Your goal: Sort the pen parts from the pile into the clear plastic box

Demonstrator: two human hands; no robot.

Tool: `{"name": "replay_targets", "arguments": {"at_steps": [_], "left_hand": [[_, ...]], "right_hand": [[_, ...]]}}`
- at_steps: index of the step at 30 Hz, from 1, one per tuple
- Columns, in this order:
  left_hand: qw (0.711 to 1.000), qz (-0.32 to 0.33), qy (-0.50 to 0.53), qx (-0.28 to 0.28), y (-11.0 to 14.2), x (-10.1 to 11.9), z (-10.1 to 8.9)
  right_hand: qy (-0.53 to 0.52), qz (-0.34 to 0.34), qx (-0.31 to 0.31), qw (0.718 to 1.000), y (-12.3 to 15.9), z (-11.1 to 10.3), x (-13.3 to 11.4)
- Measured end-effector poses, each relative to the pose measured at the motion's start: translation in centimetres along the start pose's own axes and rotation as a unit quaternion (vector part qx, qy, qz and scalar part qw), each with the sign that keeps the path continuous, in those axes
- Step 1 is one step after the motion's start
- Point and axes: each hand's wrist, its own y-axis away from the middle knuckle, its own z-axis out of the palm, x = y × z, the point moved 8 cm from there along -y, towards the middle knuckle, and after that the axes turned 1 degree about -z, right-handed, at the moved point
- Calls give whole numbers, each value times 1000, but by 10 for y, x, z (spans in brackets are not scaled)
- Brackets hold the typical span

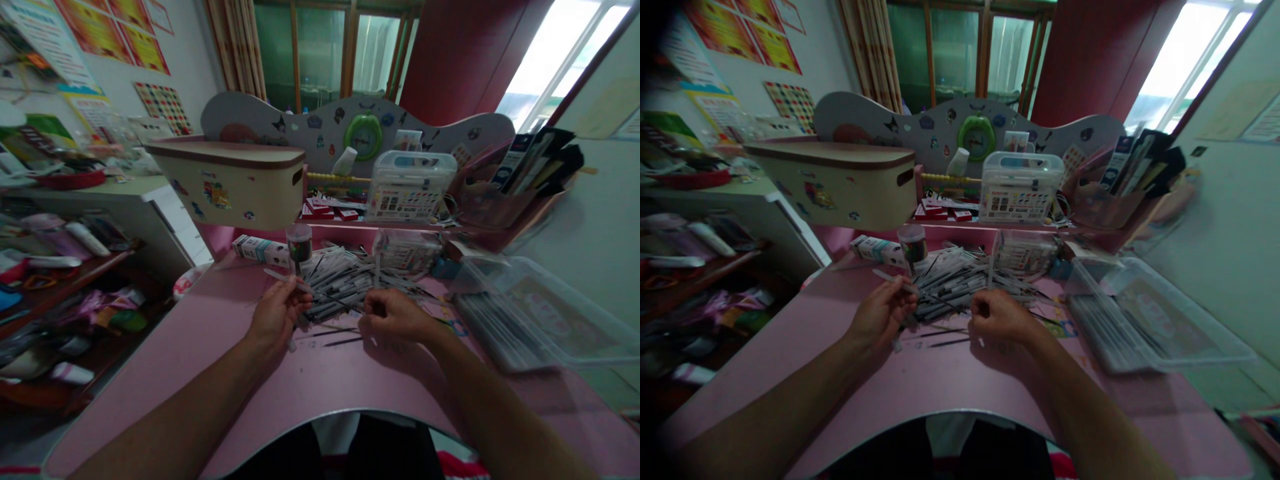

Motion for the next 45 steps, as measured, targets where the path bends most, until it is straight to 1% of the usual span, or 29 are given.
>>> {"name": "replay_targets", "arguments": {"at_steps": [3,7,10,12,14,16,18,20,22,23,24,25,27,28,30,32,33,35,36,39,42,45], "left_hand": [[1000,-1,-7,-4,2,0,1],[1000,-3,-22,-19,3,-1,4],[999,-6,-29,-30,2,-2,6],[999,-9,-25,-36,2,-2,7],[999,-20,-18,-45,3,-4,9],[997,-45,-10,-62,6,-8,12],[993,-83,0,-80,11,-15,16],[988,-125,12,-89,15,-22,19],[982,-168,27,-85,18,-28,20],[979,-185,39,-79,19,-29,19],[976,-199,53,-68,19,-30,19],[974,-209,69,-57,18,-29,18],[970,-217,99,-40,16,-26,17],[969,-218,109,-35,16,-24,16],[968,-217,120,-31,14,-21,16],[968,-216,123,-30,14,-19,16],[968,-216,123,-32,14,-19,16],[968,-216,125,-35,15,-19,17],[967,-216,126,-36,16,-19,18],[967,-218,129,-32,17,-20,19],[969,-213,121,-25,19,-19,18],[974,-202,100,-33,20,-18,19]], "right_hand": [[-2,14,-7,1000,1,3,0],[-45,40,-23,998,3,8,4],[-98,36,-19,994,3,8,2],[-147,15,-4,989,2,5,-2],[-216,-26,2,976,0,5,-8],[-305,-60,-13,950,0,9,-15],[-382,-65,-34,921,0,17,-17],[-433,-58,-48,898,0,24,-19],[-455,-63,-57,886,1,29,-21],[-454,-68,-59,887,2,30,-21],[-441,-72,-51,893,1,29,-20],[-410,-75,-31,909,0,27,-18],[-275,-78,35,958,-3,19,-13],[-198,-78,68,975,-3,15,-11],[-52,-81,108,989,-5,12,-11],[72,-83,110,988,-6,15,-14],[128,-85,109,982,-6,18,-16],[236,-93,115,960,-5,23,-20],[266,-98,121,951,-4,24,-22],[311,-106,130,935,-3,28,-25],[324,-101,119,933,-4,30,-24],[336,-85,107,932,-6,31,-25]]}}
